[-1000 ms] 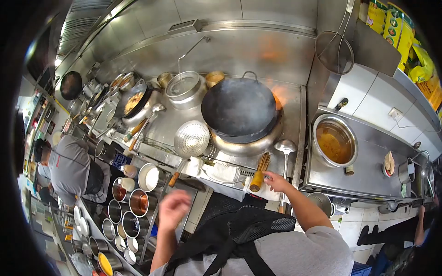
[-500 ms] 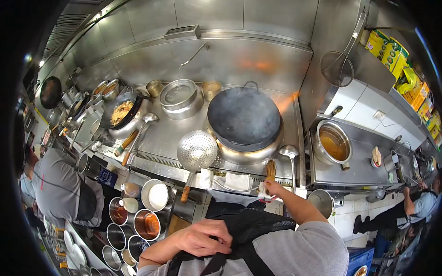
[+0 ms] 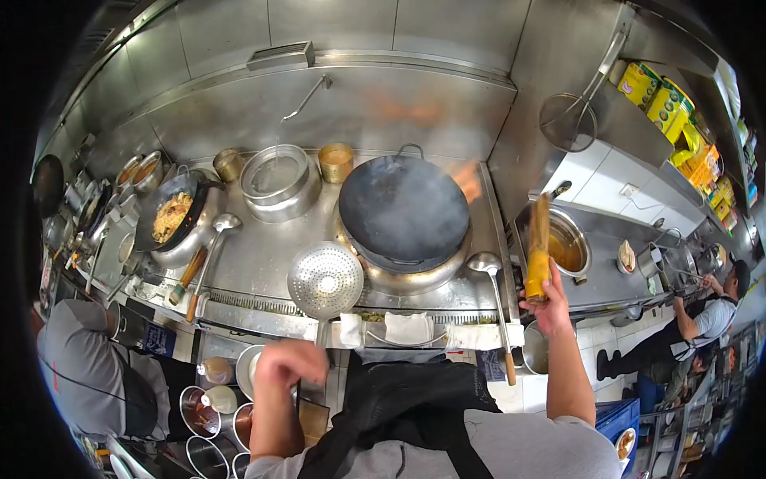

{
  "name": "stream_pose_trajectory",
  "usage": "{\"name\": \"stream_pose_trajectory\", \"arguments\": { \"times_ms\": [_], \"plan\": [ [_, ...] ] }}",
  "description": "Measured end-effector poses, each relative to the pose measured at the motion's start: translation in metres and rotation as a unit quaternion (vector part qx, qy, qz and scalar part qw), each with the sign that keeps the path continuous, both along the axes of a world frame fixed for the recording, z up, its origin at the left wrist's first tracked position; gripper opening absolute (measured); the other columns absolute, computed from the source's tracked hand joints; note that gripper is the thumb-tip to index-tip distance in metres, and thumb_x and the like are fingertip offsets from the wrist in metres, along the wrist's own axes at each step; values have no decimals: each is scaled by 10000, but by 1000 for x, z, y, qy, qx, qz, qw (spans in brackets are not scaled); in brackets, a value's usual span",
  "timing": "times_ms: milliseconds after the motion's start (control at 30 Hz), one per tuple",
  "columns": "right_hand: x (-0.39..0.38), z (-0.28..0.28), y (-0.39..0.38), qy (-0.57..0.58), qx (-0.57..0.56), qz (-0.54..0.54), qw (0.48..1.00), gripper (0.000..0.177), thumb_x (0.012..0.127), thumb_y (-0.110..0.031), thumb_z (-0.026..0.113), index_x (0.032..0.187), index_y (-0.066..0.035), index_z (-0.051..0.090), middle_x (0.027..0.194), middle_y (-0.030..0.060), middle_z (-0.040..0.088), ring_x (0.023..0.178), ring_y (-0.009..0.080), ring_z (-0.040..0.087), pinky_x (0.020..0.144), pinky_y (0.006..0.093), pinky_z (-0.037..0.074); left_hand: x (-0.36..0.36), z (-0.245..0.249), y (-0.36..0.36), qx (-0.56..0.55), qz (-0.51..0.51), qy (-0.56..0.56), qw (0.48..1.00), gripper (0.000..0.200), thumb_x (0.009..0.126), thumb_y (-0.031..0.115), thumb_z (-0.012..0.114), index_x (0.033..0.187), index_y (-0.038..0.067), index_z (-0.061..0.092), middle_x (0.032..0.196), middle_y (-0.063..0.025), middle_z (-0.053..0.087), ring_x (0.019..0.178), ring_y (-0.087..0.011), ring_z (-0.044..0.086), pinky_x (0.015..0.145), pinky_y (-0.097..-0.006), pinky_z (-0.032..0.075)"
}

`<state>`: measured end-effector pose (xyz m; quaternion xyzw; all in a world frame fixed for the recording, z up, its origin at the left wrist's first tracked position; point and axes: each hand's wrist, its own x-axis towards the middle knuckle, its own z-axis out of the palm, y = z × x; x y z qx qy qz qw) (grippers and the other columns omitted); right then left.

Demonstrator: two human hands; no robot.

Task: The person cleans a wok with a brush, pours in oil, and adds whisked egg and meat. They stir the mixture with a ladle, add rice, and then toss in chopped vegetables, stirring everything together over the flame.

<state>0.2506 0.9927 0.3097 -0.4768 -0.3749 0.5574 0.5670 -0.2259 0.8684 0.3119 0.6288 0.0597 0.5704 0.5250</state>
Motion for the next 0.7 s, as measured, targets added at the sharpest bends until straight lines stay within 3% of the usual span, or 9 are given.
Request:
{"name": "stream_pose_trajectory", "arguments": {
  "times_ms": [133, 200, 267, 400, 467, 533, 600, 667, 700],
  "plan": [
    [32, -27, 91, -88, -17, -4, 996, 349, 960, -370, 485, 1260, -204, 419, 843, 102, 583, 630, 215, 593, 543, 356, 516, 63, -57, 114, -265, 194, 81, 941, 266, 861, 208, 627, 1017, -8, 634, 950, -94, 622, 841, -202, 599, 772, -328, 475],
    [31, -30, 145, 45, -39, 54, 997, 317, 958, -389, 486, 1201, -192, 433, 834, 97, 583, 640, 216, 592, 534, 372, 497, 104, -87, 167, -107, 354, 265, 891, 194, 862, 132, 599, 1031, 46, 638, 975, -91, 615, 888, -247, 598, 819, -356, 474],
    [0, -31, 197, 45, -32, 59, 997, 345, 948, -390, 511, 1221, -195, 432, 858, 92, 594, 669, 226, 596, 542, 391, 496, 140, -131, 210, 26, 425, 380, 821, 189, 856, 152, 594, 1028, 84, 634, 1010, -93, 606, 992, -276, 573, 931, -395, 417],
    [-74, -68, 319, -175, -11, 179, 968, 390, 947, -339, 537, 1300, -204, 443, 930, 96, 613, 693, 220, 620, 562, 389, 533, 172, -168, 240, 93, 466, 489, 731, 174, 848, 213, 600, 980, 112, 648, 947, -78, 605, 954, -248, 570, 922, -382, 394],
    [-127, -143, 391, -206, 40, 130, 969, 371, 949, -342, 529, 1282, -184, 493, 931, 104, 638, 646, 222, 632, 524, 387, 538, 173, -174, 248, 36, 443, 542, 713, 148, 848, 222, 593, 938, 117, 644, 873, -51, 615, 860, -238, 571, 846, -386, 409],
    [-202, -172, 394, -273, -8, 124, 954, 377, 954, -332, 524, 1273, -132, 521, 768, 103, 599, 527, 164, 554, 415, 318, 449, 171, -177, 253, 45, 487, 509, 709, 108, 834, 214, 602, 876, 122, 638, 780, -31, 609, 769, -227, 562, 780, -384, 412],
    [-259, -206, 365, -451, 9, 203, 869, 408, 947, -341, 527, 1306, -147, 506, 756, 123, 617, 486, 164, 538, 397, 327, 436, 166, -175, 255, 27, 447, 519, 728, 96, 825, 217, 608, 842, 128, 639, 749, -30, 605, 754, -224, 571, 763, -385, 417],
    [-274, -172, 302, -433, 7, 329, 839, 436, 937, -366, 520, 1336, -198, 478, 884, 156, 669, 608, 234, 636, 516, 386, 509, 162, -174, 260, 26, 449, 514, 730, 86, 817, 214, 612, 821, 130, 630, 729, -31, 599, 747, -225, 576, 755, -387, 417],
    [-249, -176, 292, -489, 119, 371, 780, 448, 929, -386, 519, 1342, -222, 471, 934, 160, 674, 695, 274, 656, 608, 407, 521, 164, -174, 258, 27, 447, 503, 739, 80, 809, 211, 617, 799, 132, 621, 709, -31, 592, 741, -226, 580, 747, -389, 417]
  ]
}}
